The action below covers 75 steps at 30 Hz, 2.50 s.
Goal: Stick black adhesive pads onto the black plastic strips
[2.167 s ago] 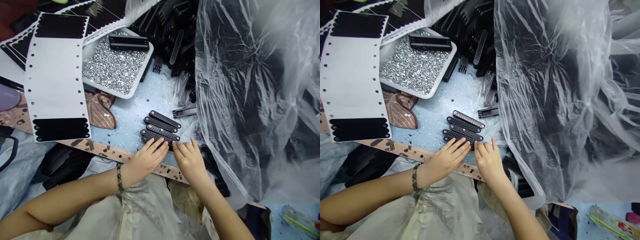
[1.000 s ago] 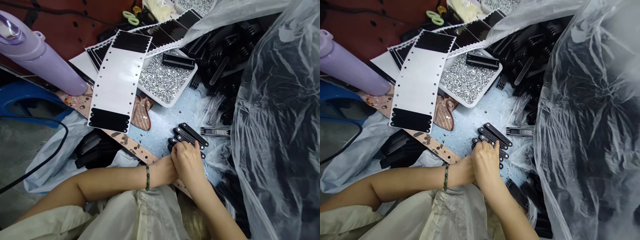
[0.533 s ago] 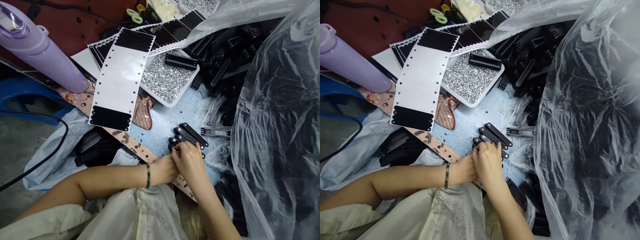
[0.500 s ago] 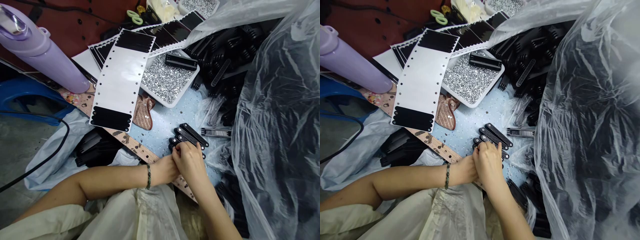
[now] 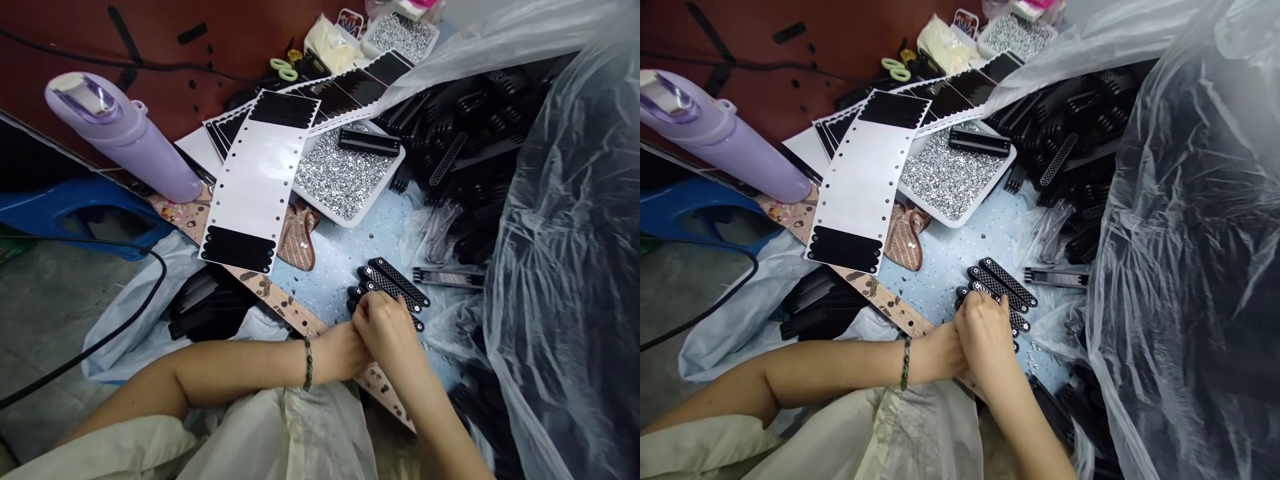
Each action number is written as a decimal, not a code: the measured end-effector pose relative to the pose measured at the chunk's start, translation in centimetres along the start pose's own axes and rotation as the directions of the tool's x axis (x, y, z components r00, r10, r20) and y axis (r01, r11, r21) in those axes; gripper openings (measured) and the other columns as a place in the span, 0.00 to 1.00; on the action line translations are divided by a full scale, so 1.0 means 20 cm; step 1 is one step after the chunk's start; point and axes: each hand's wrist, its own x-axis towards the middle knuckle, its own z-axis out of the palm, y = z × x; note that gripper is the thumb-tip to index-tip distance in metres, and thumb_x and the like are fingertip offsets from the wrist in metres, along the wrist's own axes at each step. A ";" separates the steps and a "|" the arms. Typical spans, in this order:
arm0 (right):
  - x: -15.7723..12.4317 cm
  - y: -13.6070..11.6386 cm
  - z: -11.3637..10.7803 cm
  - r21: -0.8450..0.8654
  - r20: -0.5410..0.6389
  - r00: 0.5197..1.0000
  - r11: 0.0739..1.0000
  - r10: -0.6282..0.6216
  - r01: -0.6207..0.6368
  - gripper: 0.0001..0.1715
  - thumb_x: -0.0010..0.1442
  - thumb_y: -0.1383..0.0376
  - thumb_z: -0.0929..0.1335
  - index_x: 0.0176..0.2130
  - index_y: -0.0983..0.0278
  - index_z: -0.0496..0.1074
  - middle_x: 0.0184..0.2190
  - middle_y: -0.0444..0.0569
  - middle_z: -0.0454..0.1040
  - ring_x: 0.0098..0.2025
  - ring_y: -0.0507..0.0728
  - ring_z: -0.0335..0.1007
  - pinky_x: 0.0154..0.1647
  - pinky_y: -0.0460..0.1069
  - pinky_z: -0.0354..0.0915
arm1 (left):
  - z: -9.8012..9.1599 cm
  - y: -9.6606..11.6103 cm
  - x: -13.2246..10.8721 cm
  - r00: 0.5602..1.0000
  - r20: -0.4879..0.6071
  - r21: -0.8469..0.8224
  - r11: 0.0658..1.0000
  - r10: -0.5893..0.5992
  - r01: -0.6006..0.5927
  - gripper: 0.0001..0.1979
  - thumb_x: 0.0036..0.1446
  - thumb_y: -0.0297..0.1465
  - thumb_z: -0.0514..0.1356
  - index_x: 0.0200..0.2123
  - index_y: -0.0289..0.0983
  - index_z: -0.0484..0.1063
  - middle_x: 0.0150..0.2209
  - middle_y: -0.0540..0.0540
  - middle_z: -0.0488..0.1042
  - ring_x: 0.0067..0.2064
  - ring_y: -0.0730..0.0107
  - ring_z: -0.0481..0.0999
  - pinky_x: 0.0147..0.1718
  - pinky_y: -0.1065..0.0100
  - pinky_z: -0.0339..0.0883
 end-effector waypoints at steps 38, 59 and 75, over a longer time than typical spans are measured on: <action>-0.05 0.14 -0.01 0.188 -0.103 0.993 0.982 0.049 -0.029 0.10 0.60 0.66 0.61 0.30 0.62 0.69 0.30 0.47 0.75 0.33 0.56 0.70 0.54 0.60 0.56 | -0.06 -0.10 0.00 0.976 -0.182 -0.104 0.984 0.122 -0.142 0.21 0.62 0.31 0.52 0.57 0.30 0.64 0.59 0.37 0.65 0.60 0.55 0.62 0.60 0.51 0.49; -0.13 0.04 0.05 0.091 -0.299 0.948 0.986 -0.105 0.138 0.12 0.64 0.67 0.61 0.32 0.62 0.71 0.31 0.46 0.74 0.35 0.54 0.68 0.62 0.61 0.50 | -0.06 -0.05 -0.01 0.991 -0.068 -0.061 0.991 0.111 -0.115 0.16 0.60 0.32 0.55 0.49 0.36 0.73 0.49 0.40 0.74 0.52 0.52 0.68 0.50 0.49 0.58; -0.23 0.00 0.07 -0.102 -0.219 0.964 0.986 -0.153 0.133 0.15 0.64 0.67 0.61 0.47 0.64 0.73 0.40 0.51 0.76 0.38 0.59 0.66 0.60 0.68 0.50 | 0.04 0.00 -0.02 0.987 -0.044 -0.066 0.985 0.155 -0.157 0.15 0.59 0.31 0.57 0.49 0.40 0.73 0.54 0.44 0.71 0.56 0.56 0.65 0.55 0.52 0.57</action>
